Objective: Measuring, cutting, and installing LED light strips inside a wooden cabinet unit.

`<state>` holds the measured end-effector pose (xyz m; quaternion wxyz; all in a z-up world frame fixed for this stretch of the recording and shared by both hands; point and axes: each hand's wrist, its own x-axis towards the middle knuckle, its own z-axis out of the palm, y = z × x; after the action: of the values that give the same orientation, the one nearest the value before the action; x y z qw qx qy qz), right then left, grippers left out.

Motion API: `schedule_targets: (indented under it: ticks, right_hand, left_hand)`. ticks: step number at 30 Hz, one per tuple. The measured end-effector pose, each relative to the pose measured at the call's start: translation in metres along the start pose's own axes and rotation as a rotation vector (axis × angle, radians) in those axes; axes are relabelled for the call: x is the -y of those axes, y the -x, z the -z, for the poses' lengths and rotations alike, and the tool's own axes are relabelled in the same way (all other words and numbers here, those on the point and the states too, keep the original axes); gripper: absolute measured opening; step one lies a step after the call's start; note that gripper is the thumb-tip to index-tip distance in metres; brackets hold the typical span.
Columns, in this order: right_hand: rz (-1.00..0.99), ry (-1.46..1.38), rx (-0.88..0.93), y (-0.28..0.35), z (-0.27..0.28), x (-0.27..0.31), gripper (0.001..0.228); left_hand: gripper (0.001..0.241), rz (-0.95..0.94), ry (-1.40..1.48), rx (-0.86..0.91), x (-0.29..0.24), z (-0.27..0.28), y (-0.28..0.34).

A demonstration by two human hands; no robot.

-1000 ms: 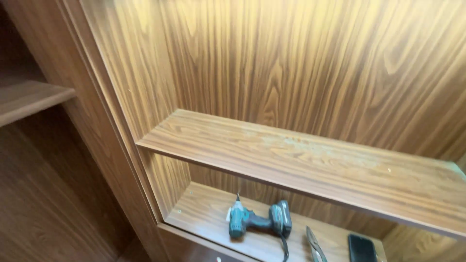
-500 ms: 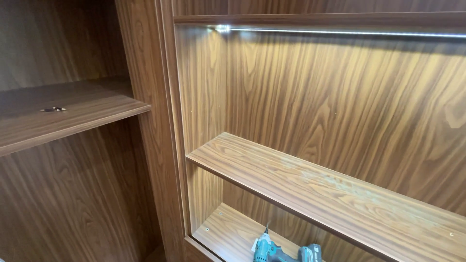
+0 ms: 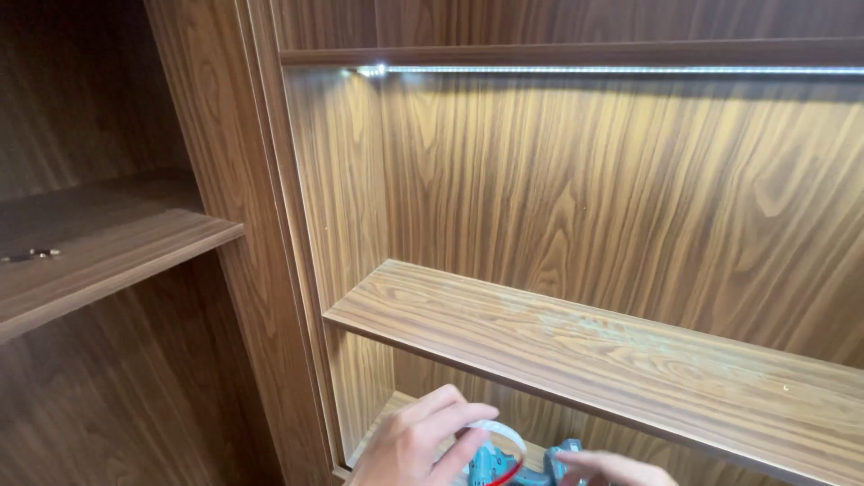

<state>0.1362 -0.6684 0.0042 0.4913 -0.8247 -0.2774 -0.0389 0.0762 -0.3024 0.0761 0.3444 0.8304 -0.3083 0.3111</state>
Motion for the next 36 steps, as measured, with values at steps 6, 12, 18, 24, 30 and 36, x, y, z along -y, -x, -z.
schedule_targets:
  ticks: [6, 12, 18, 24, 30, 36]
  right_hand:
    - [0.305, 0.128, 0.039, -0.077, 0.013, 0.052, 0.045]
    - [0.052, 0.067, -0.127, -0.114, 0.005, 0.080, 0.042]
    - [-0.147, -0.291, -0.036, -0.129, -0.020, 0.112, 0.025]
    - [0.010, -0.204, -0.280, -0.157, -0.037, 0.142, 0.027]
    - [0.084, -0.167, -0.368, -0.229, -0.023, 0.200, 0.034]
    - [0.229, -0.060, -0.249, -0.351, -0.014, 0.240, 0.037]
  left_hand:
    - [0.020, -0.327, -0.116, -0.074, -0.007, 0.021, -0.070]
    - [0.024, -0.223, -0.151, -0.037, 0.034, 0.040, -0.079]
    - [0.025, -0.007, -0.060, 0.027, 0.056, 0.091, -0.055]
    - [0.025, 0.237, 0.103, 0.072, 0.065, 0.129, -0.053]
    - [0.028, 0.154, 0.105, -0.181, 0.120, 0.120, -0.090]
    - [0.019, -0.263, -0.564, -0.266, 0.171, 0.143, -0.138]
